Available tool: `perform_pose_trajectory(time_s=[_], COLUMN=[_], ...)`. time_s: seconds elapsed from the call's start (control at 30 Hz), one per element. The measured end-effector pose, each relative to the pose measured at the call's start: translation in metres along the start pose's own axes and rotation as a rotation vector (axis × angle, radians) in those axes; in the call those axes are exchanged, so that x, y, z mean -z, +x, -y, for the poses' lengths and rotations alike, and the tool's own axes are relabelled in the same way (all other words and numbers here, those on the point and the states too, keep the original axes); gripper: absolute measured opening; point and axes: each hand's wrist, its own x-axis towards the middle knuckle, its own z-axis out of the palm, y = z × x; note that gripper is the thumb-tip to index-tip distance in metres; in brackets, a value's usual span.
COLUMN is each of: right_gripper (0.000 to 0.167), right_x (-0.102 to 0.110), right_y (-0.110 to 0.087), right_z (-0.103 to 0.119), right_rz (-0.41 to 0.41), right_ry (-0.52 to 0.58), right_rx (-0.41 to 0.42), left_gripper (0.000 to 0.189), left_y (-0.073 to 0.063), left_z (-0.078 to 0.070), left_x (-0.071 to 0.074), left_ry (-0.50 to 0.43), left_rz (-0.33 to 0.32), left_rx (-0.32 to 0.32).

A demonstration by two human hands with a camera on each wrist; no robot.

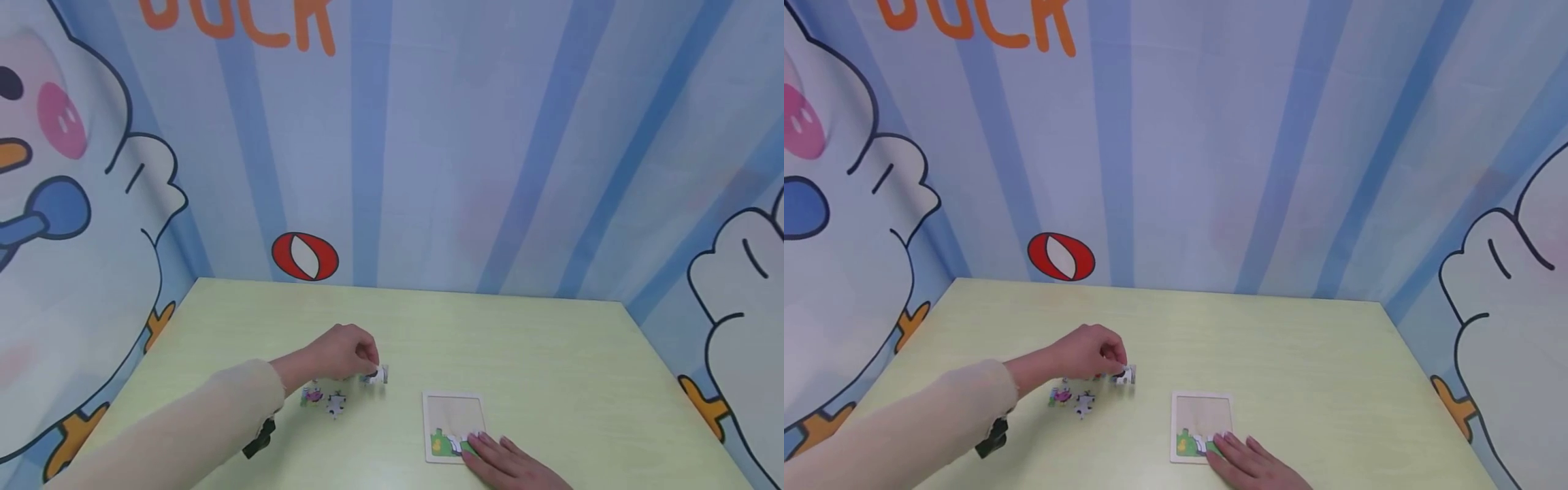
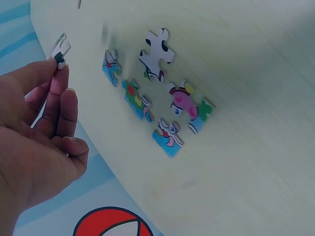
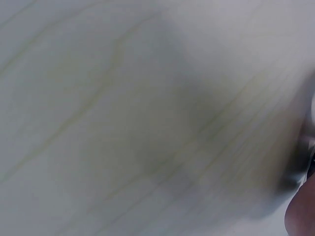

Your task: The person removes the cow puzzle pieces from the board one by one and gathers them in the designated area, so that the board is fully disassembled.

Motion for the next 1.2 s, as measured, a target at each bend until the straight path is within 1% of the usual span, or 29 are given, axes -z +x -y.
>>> perform_pose_trajectory(time_s=[0.1, 0.33, 0.5, 0.77, 1.03, 1.2], right_gripper=[0.069, 0.070, 0.070, 0.070, 0.070, 0.070], right_x=[0.000, 0.001, 0.002, 0.000, 0.000, 0.001], right_y=[0.000, 0.001, 0.002, 0.001, 0.000, 0.000], right_z=[0.000, -0.001, 0.000, -0.001, -0.001, 0.000], right_rz=[0.000, 0.019, 0.044, 0.028, 0.010, 0.011], right_ry=[-0.004, 0.002, 0.021, 0.001, -0.023, -0.024], right_rx=[0.002, -0.010, -0.022, -0.011, -0.005, -0.005], left_gripper=[0.012, 0.012, 0.013, 0.014, 0.019, 0.020], left_y=[-0.002, -0.003, -0.009, -0.015, -0.017, -0.018], left_z=[0.005, 0.018, 0.022, 0.027, 0.034, 0.034], left_x=[0.000, -0.007, -0.012, -0.020, -0.029, -0.032], left_ry=[-0.003, -0.024, -0.033, -0.012, 0.015, 0.024], left_rz=[0.009, 0.032, 0.038, 0.038, 0.010, -0.013], left_rx=[0.004, -0.005, -0.010, 0.019, -0.029, -0.056])
